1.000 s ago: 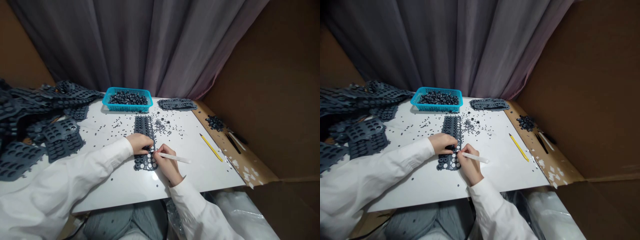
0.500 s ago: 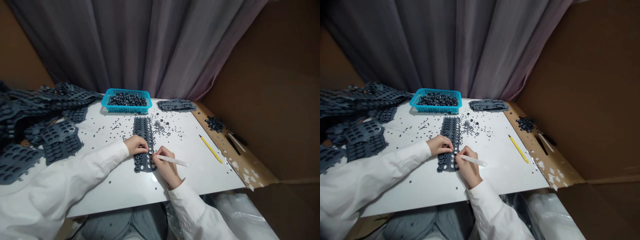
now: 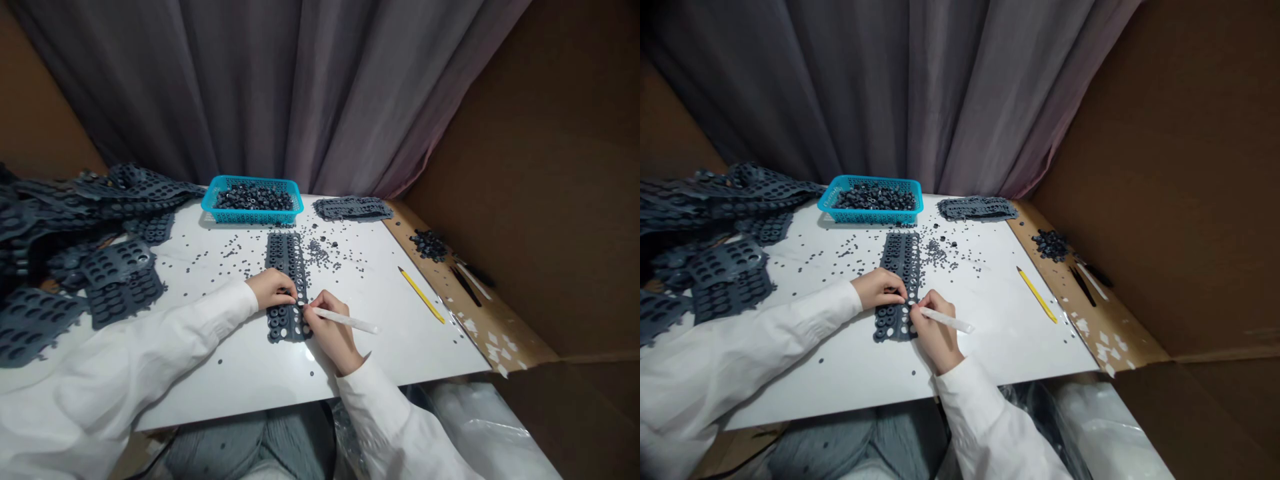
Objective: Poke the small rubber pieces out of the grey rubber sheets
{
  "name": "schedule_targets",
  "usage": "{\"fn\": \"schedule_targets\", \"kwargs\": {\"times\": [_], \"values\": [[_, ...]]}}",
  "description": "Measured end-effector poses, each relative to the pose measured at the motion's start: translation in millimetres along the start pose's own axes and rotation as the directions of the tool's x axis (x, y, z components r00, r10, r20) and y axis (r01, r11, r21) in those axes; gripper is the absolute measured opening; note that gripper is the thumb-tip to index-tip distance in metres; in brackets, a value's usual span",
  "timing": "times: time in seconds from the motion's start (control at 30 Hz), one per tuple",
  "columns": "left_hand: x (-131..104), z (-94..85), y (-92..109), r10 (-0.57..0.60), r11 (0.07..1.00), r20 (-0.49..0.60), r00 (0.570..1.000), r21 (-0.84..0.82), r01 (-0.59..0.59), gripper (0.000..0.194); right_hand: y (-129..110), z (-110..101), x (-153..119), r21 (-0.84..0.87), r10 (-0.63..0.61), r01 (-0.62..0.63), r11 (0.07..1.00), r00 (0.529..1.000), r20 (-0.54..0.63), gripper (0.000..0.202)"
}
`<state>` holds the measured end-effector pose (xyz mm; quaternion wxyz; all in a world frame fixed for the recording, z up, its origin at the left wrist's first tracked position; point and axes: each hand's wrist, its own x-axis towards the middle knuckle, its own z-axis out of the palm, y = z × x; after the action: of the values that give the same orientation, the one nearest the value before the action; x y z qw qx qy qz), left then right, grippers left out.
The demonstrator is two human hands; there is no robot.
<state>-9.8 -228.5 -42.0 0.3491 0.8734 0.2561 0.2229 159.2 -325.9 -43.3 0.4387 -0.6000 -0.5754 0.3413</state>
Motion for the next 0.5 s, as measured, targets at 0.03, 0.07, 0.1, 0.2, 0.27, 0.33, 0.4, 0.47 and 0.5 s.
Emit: {"fn": "schedule_targets", "kwargs": {"times": [0.03,0.07,0.1,0.2,0.27,0.33,0.4,0.47,0.5], "values": [[0.5,-0.5,0.1,0.005,1.000,0.013,1.000,0.002,-0.005,0.012,0.0,0.2,-0.4,0.000,-0.003,0.003,1.000,1.000,-0.002,0.017],[0.8,-0.9,0.2,0.011,1.000,0.022,1.000,0.002,-0.011,0.012,-0.1,0.3,-0.8,-0.002,-0.006,0.006,1.000,1.000,-0.004,0.017],[0.8,-1.3,0.3,0.013,1.000,0.024,1.000,0.000,-0.013,0.012,-0.3,0.4,-1.2,-0.004,-0.011,0.011,1.000,1.000,-0.003,0.017],[-1.0,-1.4,1.0,-0.011,1.000,0.007,1.000,-0.017,0.011,0.013,-0.9,0.2,-1.8,-0.004,-0.020,0.020,1.000,1.000,0.004,0.016],[-3.2,-0.7,1.5,-0.033,0.999,-0.014,0.999,-0.036,0.032,0.014,-1.0,-0.2,-1.7,-0.009,-0.021,0.021,1.000,1.000,0.005,0.015],[-5.5,0.3,1.9,-0.040,0.998,-0.035,0.999,-0.055,0.038,0.015,-0.8,-0.5,-1.4,-0.025,-0.028,0.028,0.999,1.000,0.002,0.015],[-7.2,1.2,2.1,-0.042,0.997,-0.050,0.998,-0.067,0.038,0.017,-0.2,-0.6,-1.0,-0.044,-0.039,0.039,0.998,0.999,0.001,0.015],[-8.1,1.6,2.2,-0.041,0.996,-0.060,0.997,-0.080,0.036,0.017,0.2,-0.5,-0.9,-0.056,-0.042,0.042,0.998,0.999,0.002,0.015],[-8.3,1.6,2.3,-0.042,0.996,-0.066,0.997,-0.087,0.036,0.017,0.3,-0.4,-0.9,-0.059,-0.041,0.041,0.997,0.999,0.003,0.014]]}}
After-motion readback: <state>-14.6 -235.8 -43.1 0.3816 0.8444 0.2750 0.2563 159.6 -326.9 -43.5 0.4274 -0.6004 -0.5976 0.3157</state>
